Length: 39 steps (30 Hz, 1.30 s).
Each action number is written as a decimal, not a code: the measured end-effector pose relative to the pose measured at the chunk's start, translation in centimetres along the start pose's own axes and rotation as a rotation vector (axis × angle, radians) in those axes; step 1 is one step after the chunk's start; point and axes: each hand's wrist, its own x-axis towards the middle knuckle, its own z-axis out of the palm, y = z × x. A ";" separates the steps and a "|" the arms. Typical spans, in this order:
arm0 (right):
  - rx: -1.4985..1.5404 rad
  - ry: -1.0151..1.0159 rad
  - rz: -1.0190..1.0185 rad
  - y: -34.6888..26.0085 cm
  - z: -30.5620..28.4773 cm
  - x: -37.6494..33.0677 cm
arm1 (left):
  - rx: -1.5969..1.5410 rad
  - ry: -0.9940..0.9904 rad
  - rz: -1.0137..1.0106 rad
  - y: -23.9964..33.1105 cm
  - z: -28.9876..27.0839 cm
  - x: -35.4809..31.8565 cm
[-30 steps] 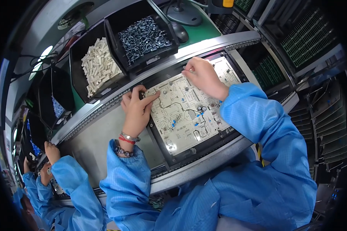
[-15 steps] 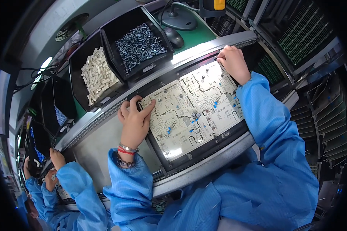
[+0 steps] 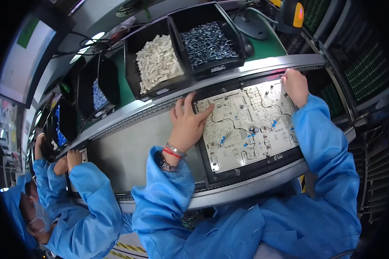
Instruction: The person assembles small electronic components onto a large circuit board panel by hand, taking components from a component bin and placing them onto the panel.
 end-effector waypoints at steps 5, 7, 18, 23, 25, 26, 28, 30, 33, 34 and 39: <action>0.192 -0.033 0.073 0.6 -1.1 0.3 | 0.105 0.018 -0.036 0.4 -2.3 0.1; 0.009 -0.315 0.032 -1.0 -3.5 0.7 | 0.134 -0.200 -0.301 0.1 -2.5 -0.3; 0.252 0.125 -0.817 -16.1 -1.3 8.6 | -0.238 -0.022 -0.287 0.8 -0.9 -0.5; 0.026 0.058 -0.814 -16.2 -1.5 8.9 | -0.290 0.190 -0.451 -2.9 -4.4 1.3; 0.054 0.175 -0.838 -16.2 -1.0 9.1 | -0.027 0.377 -0.217 -5.9 -5.4 3.6; 0.073 0.301 -0.851 -15.8 -0.7 9.4 | 0.126 0.426 -0.002 -8.0 -5.1 5.4; 0.224 0.251 -0.828 -15.6 -0.8 9.4 | 0.140 0.263 0.027 -10.4 -4.3 7.3; 0.500 0.299 -0.782 -15.9 -2.4 8.9 | 0.182 0.144 0.039 -12.9 -3.4 7.9; 0.725 -0.043 -0.660 -14.6 -6.3 5.8 | 0.192 0.145 0.011 -11.8 -4.3 8.7; 0.874 -0.171 -0.598 -14.4 -6.9 4.4 | 0.172 0.180 0.037 -12.0 -4.4 8.7; 0.876 -0.349 -0.836 -11.4 -4.6 -3.2 | -0.511 0.432 -0.247 -7.9 -5.5 7.0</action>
